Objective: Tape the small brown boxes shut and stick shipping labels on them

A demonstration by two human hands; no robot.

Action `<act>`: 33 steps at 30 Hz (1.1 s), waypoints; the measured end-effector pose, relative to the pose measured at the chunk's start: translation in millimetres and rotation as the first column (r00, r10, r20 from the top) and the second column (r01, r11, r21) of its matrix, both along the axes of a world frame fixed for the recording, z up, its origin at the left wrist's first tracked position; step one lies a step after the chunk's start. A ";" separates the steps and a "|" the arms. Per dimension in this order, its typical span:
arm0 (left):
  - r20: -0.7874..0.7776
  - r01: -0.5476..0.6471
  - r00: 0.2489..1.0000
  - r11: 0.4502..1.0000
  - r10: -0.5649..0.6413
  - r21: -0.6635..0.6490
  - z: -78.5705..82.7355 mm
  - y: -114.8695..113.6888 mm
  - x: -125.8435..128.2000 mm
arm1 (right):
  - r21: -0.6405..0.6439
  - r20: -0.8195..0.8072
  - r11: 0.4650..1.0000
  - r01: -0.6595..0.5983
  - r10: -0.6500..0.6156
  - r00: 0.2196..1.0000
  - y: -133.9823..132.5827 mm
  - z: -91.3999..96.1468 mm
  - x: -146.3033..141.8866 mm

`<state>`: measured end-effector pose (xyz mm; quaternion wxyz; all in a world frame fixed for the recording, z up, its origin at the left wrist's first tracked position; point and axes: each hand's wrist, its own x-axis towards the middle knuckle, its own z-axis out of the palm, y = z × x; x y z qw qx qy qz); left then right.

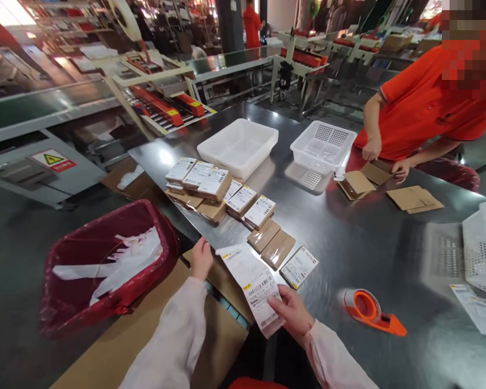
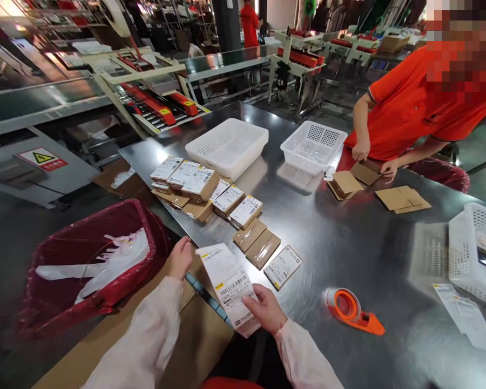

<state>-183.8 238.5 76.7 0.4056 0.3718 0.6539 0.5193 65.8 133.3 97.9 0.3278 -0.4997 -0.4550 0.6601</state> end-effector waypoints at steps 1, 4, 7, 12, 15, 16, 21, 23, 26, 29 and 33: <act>-0.019 0.001 1.000 0.999 0.000 0.037 2.8 -7.3 -4.0 | 0.029 0.035 1.000 -0.006 0.005 0.999 0.1 -1.1 1.4; 0.050 0.320 0.942 0.933 -0.332 0.166 10.5 -31.5 9.3 | 0.088 0.070 0.996 -0.011 0.005 0.998 1.3 -3.4 -1.4; 0.257 0.587 0.773 0.808 -0.580 0.060 12.2 -47.2 42.4 | 0.161 0.157 0.985 0.057 -0.083 0.984 6.2 0.0 -6.9; 0.400 0.588 0.756 0.806 -0.518 -0.069 8.2 -52.2 73.1 | 0.400 0.487 0.916 0.036 -0.245 0.839 32.0 24.2 -5.1; 0.498 0.572 0.738 0.814 -0.455 -0.103 1.9 -53.4 79.9 | 0.311 0.506 0.948 -0.068 -0.105 0.856 45.7 29.5 -4.1; 0.497 0.543 0.761 0.828 -0.416 -0.140 -2.3 -54.0 83.2 | 0.269 0.517 0.962 -0.038 -0.111 0.849 47.7 27.6 -3.9; 0.229 0.371 0.920 0.894 -0.318 -0.249 -29.6 -55.1 105.6 | 0.171 0.557 0.975 0.141 -0.213 0.803 48.2 4.0 3.0; 0.251 0.398 0.906 0.885 -0.340 -0.242 -34.7 -50.8 110.8 | 0.209 0.571 0.964 0.164 -0.257 0.780 54.1 -4.2 8.5; 0.500 0.580 0.756 0.786 -0.423 -0.212 -37.2 -37.1 109.1 | 0.355 0.587 0.918 0.179 -0.367 0.722 77.6 -12.8 19.3; 0.672 0.716 0.597 0.669 -0.440 -0.199 -43.6 -19.0 99.7 | 0.422 0.676 0.884 0.199 -0.454 0.580 111.3 -20.5 32.0; 0.692 0.740 0.589 0.621 -0.417 -0.256 -59.4 -0.5 89.9 | 0.421 0.763 0.867 0.267 -0.497 0.413 144.8 -33.8 45.7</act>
